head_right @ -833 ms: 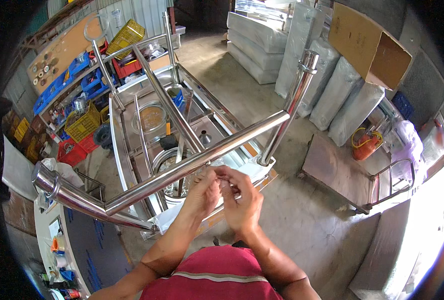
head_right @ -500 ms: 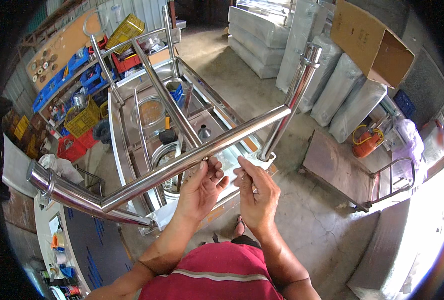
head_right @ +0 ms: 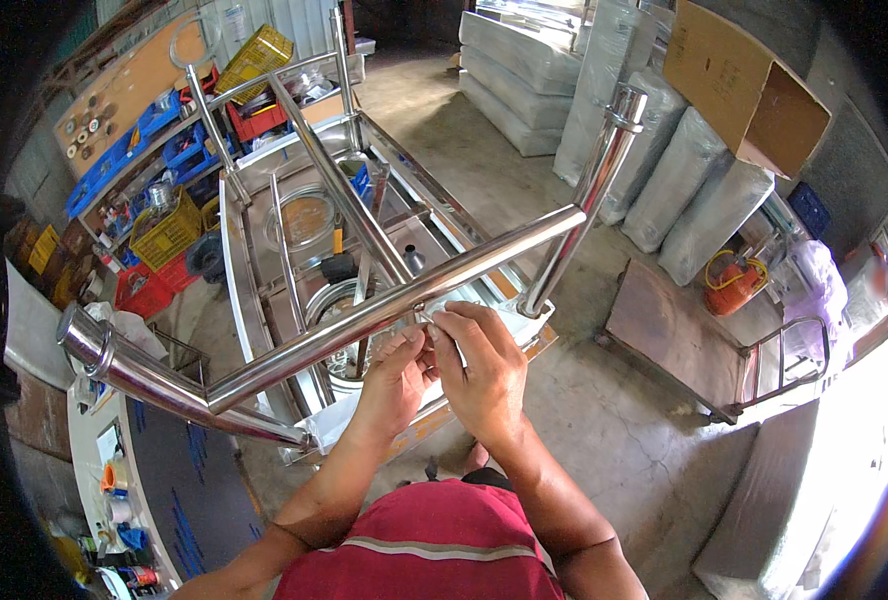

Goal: The person assembles a stainless steel cart by tapping joints with a rubber mallet, inserting and tightening small metal fasteners, and adjusting the frame. The person handles metal rods, fasteners, and a mallet while working on the cart structure.

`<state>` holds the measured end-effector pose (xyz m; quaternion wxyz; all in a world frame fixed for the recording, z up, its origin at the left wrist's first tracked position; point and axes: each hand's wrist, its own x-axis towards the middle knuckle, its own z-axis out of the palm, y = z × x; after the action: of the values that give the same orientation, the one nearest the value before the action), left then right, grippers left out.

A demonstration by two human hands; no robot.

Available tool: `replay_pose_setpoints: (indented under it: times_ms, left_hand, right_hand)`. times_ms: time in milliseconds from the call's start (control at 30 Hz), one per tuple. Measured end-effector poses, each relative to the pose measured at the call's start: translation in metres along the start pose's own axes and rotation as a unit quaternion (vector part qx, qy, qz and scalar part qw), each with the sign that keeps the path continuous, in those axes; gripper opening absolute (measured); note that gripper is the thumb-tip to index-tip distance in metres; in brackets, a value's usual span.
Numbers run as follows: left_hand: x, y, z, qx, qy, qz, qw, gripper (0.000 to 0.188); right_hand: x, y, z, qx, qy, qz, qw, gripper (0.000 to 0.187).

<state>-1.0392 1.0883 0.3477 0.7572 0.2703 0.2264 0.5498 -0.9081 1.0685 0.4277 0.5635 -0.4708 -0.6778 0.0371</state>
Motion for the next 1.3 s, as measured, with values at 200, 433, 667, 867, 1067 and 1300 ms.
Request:
replay_pose_setpoints:
  times_ms: [200,433,667,867,1067,1300]
  left_hand:
    - [-0.004,0.004,-0.020,-0.001,0.046,-0.002,0.999,0.023]
    - [0.000,0.001,-0.023,0.058,0.027,-0.004,0.998,0.023]
    - [0.001,0.005,-0.016,0.015,-0.022,0.030,0.999,0.029]
    - [0.000,0.010,-0.027,0.065,0.034,0.041,0.996,0.035]
    - [0.003,0.004,-0.021,0.071,0.030,0.039,0.996,0.031]
    - [0.010,0.007,0.005,0.023,-0.081,0.066,0.994,0.031]
  right_hand:
    - [0.000,0.000,0.008,-0.060,0.035,-0.066,0.995,0.019]
    - [-0.002,-0.006,0.013,-0.090,0.044,-0.069,0.993,0.015]
    - [-0.009,-0.016,0.022,0.394,0.020,0.347,0.851,0.015]
    - [-0.023,-0.016,0.031,-0.070,0.052,-0.007,0.996,0.033]
    - [-0.005,-0.016,0.017,-0.167,0.016,-0.063,0.984,0.022]
    - [0.017,-0.018,0.006,0.194,-0.052,0.303,0.931,0.044]
